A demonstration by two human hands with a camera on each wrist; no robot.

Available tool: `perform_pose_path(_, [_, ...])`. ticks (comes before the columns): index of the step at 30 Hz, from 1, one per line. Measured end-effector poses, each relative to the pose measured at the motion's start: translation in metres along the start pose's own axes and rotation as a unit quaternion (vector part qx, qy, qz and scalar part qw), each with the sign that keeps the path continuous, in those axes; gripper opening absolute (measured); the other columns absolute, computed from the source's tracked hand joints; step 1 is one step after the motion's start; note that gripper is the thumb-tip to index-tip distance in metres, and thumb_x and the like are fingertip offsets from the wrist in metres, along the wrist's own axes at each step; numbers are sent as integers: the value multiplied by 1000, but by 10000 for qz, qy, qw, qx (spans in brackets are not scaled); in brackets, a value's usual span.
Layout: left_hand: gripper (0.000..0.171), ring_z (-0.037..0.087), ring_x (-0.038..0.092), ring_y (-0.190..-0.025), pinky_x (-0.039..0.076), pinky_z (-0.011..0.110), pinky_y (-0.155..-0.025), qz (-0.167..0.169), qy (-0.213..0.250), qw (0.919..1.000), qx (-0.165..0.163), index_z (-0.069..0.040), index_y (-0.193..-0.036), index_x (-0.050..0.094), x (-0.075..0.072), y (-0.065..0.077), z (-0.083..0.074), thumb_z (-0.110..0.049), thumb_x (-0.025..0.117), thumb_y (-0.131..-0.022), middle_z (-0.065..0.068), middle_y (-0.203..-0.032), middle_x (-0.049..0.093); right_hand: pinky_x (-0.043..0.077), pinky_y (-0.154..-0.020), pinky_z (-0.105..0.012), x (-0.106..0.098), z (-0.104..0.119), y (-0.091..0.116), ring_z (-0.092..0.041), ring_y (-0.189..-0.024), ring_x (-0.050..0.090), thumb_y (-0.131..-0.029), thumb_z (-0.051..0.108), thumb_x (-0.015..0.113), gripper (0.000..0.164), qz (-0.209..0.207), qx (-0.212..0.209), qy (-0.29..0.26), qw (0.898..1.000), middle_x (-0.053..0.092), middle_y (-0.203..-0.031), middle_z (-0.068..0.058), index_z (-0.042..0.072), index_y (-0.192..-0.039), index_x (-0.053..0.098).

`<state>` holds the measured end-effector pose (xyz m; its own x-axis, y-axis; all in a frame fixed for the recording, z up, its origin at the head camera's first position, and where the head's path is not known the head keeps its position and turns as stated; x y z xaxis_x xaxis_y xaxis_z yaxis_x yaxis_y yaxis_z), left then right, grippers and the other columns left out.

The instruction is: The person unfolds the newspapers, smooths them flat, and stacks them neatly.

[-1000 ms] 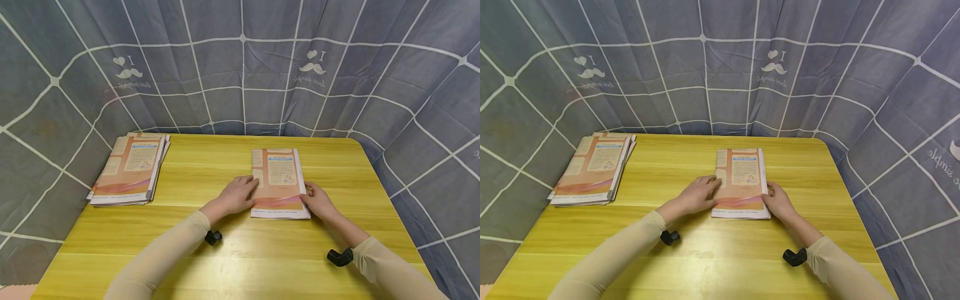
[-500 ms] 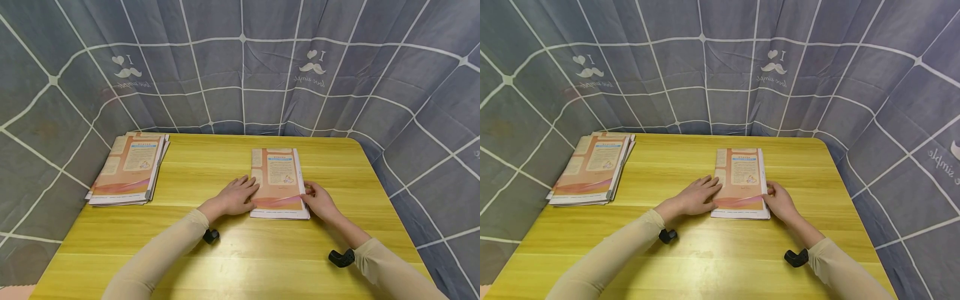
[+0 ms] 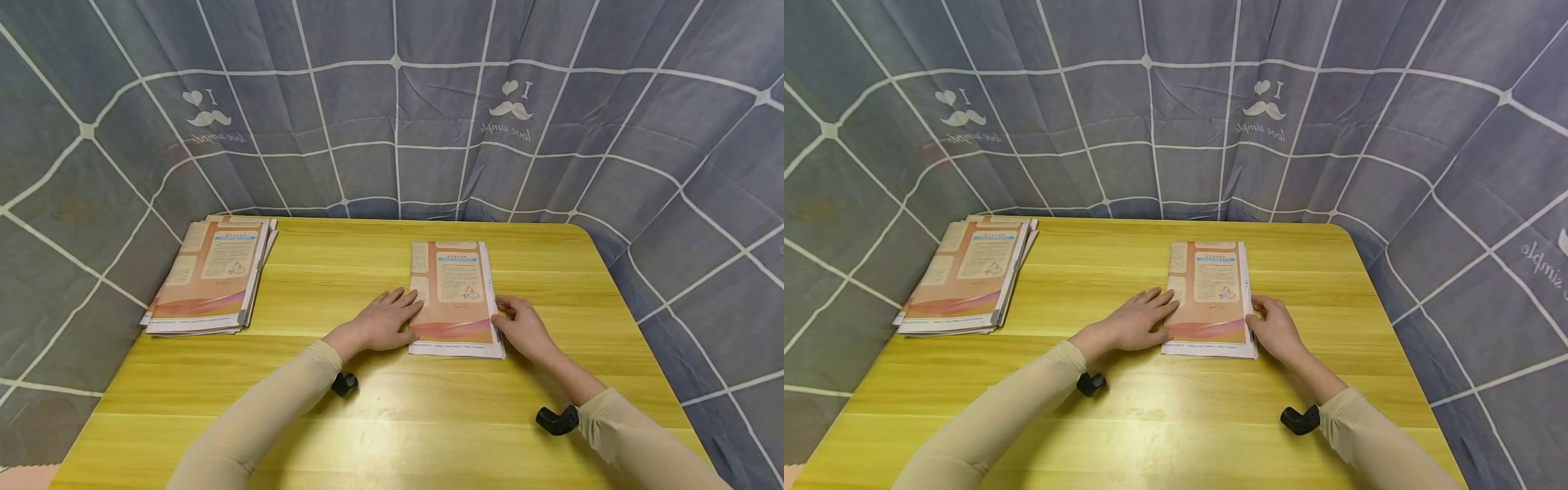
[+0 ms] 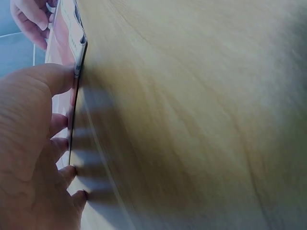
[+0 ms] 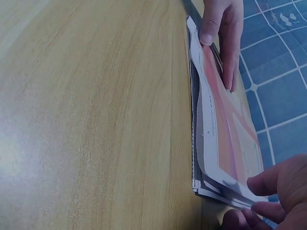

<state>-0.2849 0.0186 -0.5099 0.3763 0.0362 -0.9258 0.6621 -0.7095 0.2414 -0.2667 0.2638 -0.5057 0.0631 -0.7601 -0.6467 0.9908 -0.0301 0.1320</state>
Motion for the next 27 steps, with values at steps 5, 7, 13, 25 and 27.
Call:
perform_pose_path(5, [72, 28, 4, -157, 8, 48, -125, -5, -48, 10000, -3, -21, -165, 24, 1, 0, 0, -54, 48, -105, 2, -171, 14, 44, -98, -52, 0, 1, -1, -36, -112, 51, -101, 18, 61, 53, 7, -17, 276, 9996, 50, -136, -29, -10, -144, 50])
perform_pose_path(7, [73, 28, 4, -157, 8, 48, -125, -7, -71, 10000, -7, -21, -165, 24, 1, 0, 1, -55, 48, -105, 2, -171, 13, 44, -93, -49, 1, 3, -1, -35, -107, 49, -101, 20, 62, 53, 22, -25, 390, 9992, 50, -133, -29, -10, -144, 51])
perform_pose_path(13, [73, 28, 4, -157, 7, 48, -125, -4, -125, 9999, -3, -23, -165, 23, 3, 0, 2, -56, 47, -105, 1, -171, 13, 39, -83, -42, 2, 4, -2, -32, -98, 46, -101, 21, 62, 54, 36, 61, 486, 9988, 51, -122, -25, -10, -144, 52])
perform_pose_path(25, [73, 28, 3, -157, 6, 48, -125, 29, -98, 9999, 0, -23, -165, 22, 1, 0, 2, -56, 47, -105, 1, -171, 12, 45, -84, -40, 4, 6, 2, -33, -103, 48, -99, 14, 65, 50, -195, 88, -328, 9992, 46, -132, -26, -7, -142, 54])
perform_pose_path(27, [73, 28, 4, -157, 6, 48, -125, 21, -98, 9999, 1, -22, -165, 22, 1, 0, 2, -56, 47, -105, 1, -171, 12, 45, -84, -39, 4, 6, 2, -32, -104, 48, -99, 15, 65, 45, -215, 99, -310, 9992, 48, -131, -24, -6, -137, 58])
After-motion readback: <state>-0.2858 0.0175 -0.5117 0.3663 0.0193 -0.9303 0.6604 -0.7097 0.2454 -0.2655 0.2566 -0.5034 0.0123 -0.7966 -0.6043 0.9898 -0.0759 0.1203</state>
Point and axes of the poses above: each hand's wrist, its own y-axis away from the middle knuckle, its own x-axis out of the palm, z = x × y, the point moved 10 cm from there along -y, towards the middle knuckle
